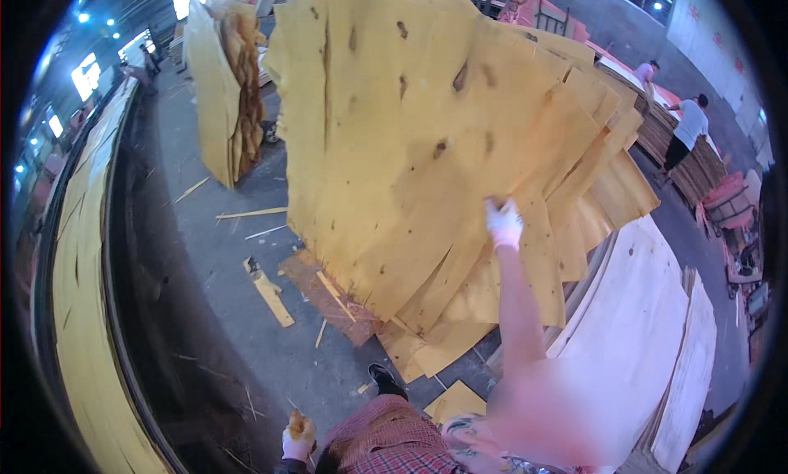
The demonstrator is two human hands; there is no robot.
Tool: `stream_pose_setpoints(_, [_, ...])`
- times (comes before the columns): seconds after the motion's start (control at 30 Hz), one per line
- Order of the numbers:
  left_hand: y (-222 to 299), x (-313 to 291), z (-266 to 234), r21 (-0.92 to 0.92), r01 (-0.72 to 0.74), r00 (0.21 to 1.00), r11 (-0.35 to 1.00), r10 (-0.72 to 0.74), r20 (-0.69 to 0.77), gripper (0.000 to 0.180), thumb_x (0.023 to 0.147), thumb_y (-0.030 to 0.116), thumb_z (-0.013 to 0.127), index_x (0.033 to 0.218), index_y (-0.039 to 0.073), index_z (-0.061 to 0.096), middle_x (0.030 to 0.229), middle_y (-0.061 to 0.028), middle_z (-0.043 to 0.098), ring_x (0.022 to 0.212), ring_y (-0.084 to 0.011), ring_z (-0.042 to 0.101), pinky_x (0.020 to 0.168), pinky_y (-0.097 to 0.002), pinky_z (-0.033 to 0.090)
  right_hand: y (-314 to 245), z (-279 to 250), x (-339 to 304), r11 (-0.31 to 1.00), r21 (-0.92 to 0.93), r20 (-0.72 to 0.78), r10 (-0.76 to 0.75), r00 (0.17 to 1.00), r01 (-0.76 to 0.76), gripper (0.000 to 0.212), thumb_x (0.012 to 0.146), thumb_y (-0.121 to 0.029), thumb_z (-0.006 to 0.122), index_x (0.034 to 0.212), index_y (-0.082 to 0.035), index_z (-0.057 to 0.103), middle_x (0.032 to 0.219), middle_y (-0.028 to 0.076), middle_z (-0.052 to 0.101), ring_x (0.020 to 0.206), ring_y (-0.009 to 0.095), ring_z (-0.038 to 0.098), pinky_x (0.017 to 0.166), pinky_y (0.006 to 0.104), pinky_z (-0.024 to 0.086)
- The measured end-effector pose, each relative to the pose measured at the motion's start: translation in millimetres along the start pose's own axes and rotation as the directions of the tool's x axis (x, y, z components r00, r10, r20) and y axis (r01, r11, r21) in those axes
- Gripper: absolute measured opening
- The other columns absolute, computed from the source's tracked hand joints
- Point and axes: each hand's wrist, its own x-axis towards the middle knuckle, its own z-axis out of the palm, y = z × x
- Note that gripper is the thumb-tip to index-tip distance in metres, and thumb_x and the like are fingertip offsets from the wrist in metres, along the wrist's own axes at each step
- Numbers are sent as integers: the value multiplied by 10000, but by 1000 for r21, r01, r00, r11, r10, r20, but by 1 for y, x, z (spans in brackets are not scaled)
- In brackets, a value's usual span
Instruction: The recorder is placing large, thin wood sheets onto a long assembly table and using a hand tool to trim them.
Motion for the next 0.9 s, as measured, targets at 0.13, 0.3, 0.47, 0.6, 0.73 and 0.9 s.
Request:
stream_pose_setpoints(0.13, [109, 56, 10, -299, -69, 981, 952, 119, 153, 145, 801, 137, 507, 871, 18, 553, 690, -79, 591, 582, -159, 540, 549, -297, 429, -4, -1, -56, 987, -12, 3, -160, 987, 160, 387, 754, -408, 594, 783, -29, 527, 692, 201, 569, 710, 352, 577, 630, 424, 447])
stream_pose_setpoints(0.3, [164, 112, -2, 94, -49, 938, 994, 14, 346, 190, 818, 97, 544, 989, 16, 541, 975, -84, 594, 861, -153, 557, 722, -282, 441, 153, -113, -55, 843, 447, -279, 448, 849, -298, 338, 858, -274, 496, 990, 30, 565, 979, 159, 594, 898, 243, 566, 769, 332, 437])
stream_pose_setpoints(0.47, [144, 172, 18, 182, -285, 906, 941, 203, 370, 214, 821, 188, 553, 957, 25, 529, 692, -66, 528, 681, -147, 537, 657, -286, 442, 204, -179, -35, 691, -703, 300, 504, 810, -169, 461, 810, -323, 561, 1128, 7, 513, 1050, 172, 587, 934, 249, 574, 807, 343, 434])
stream_pose_setpoints(0.6, [150, 202, 44, 15, -233, 891, 972, 208, 403, 210, 825, 182, 554, 953, 16, 548, 777, -69, 588, 735, -150, 561, 678, -297, 454, 103, -90, 30, 979, 135, 340, 102, 935, -156, 382, 798, -334, 565, 1095, -95, 562, 951, 199, 608, 884, 319, 581, 740, 376, 438])
stream_pose_setpoints(0.73, [240, 176, 45, 128, -527, 807, 840, 447, 386, 231, 836, 182, 537, 984, 5, 560, 889, -83, 623, 808, -163, 583, 712, -295, 461, -23, -41, 81, 937, 246, -57, -240, 969, 246, 355, 810, -354, 537, 893, -11, 580, 755, 189, 609, 753, 353, 580, 679, 409, 446])
stream_pose_setpoints(0.9, [228, 170, 28, -120, -316, 840, 941, 336, 426, 349, 810, 117, 576, 1134, 8, 503, 1064, -101, 594, 947, -154, 568, 830, -266, 433, -66, -6, 63, 951, -61, 158, -289, 944, 302, 435, 816, -418, 503, 786, 10, 571, 704, 193, 590, 699, 354, 579, 608, 422, 436])
